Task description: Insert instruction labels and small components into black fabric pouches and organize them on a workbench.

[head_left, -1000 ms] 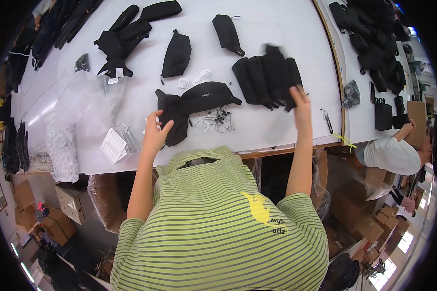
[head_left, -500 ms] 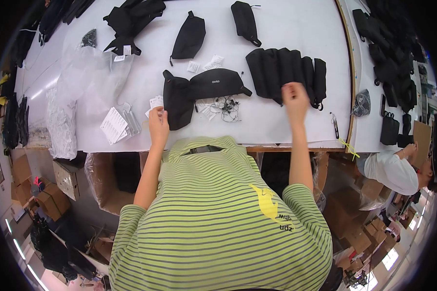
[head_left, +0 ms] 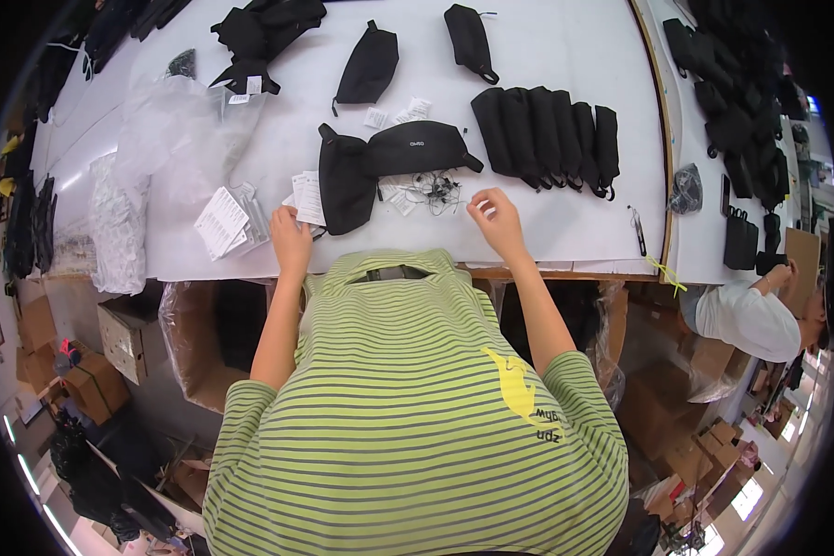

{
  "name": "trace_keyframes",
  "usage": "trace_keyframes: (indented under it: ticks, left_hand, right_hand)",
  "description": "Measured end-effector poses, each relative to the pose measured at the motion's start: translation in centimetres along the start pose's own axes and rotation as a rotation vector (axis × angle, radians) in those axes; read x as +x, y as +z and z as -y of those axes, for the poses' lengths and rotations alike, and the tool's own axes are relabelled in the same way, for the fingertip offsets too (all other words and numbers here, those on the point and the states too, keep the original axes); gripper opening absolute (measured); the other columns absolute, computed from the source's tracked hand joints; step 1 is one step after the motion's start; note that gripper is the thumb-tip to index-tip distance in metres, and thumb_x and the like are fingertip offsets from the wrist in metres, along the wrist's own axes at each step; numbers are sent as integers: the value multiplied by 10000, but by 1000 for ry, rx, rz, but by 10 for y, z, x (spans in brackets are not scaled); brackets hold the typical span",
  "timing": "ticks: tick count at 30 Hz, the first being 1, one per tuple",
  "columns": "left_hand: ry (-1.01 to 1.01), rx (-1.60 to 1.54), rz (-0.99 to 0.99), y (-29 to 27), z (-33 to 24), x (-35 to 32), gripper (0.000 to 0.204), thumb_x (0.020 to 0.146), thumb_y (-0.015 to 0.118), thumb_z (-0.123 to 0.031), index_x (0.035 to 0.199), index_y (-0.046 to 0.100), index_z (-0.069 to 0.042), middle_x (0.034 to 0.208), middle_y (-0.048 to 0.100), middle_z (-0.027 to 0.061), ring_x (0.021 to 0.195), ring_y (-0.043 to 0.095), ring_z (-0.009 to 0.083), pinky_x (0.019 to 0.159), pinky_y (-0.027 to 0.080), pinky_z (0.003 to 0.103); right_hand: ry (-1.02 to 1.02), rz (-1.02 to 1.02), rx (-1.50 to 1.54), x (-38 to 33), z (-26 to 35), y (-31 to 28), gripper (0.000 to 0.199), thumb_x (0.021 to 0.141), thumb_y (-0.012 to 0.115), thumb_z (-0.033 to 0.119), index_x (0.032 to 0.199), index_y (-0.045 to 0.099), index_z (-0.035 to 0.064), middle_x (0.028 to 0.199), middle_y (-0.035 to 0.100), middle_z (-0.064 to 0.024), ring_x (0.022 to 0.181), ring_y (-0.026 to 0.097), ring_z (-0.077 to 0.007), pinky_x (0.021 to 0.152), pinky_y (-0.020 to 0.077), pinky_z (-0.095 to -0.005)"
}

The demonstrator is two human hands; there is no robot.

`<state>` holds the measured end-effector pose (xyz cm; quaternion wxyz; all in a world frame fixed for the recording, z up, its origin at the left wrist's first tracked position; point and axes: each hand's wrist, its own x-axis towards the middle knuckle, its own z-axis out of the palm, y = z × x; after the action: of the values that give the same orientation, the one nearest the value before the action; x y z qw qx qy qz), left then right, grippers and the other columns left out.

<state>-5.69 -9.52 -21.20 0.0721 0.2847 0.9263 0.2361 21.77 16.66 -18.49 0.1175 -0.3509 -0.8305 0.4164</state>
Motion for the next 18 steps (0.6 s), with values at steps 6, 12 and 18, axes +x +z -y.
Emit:
trace_keyframes:
  ticks: [6, 12, 18]
  left_hand:
    - [-28, -122, -29, 13, 15, 6, 203, 759, 660, -132, 844, 531, -1, 872, 548, 142, 843, 533, 319, 771, 424, 405]
    - [-157, -144, 104, 14, 14, 19, 290, 792, 687, -287, 780, 585, -15, 755, 598, 138, 733, 578, 313, 673, 452, 412]
    - [40, -75, -113, 2, 12, 14, 287, 773, 676, -198, 953, 583, 5, 879, 639, 164, 821, 616, 343, 696, 458, 426]
  right_hand:
    - [84, -119, 1012, 19, 92, -47, 83, 869, 576, 26, 857, 494, 33, 817, 629, -83, 659, 569, -108, 590, 450, -230]
    - [-2, -161, 928, 23, 152, -66, 130, 873, 594, 48, 977, 516, 51, 633, 506, 6, 549, 440, -44, 503, 308, -197]
    - [-52, -111, 834, 22, 157, -69, 241, 915, 485, 64, 1154, 470, 42, 676, 519, -14, 587, 418, -51, 537, 318, -194]
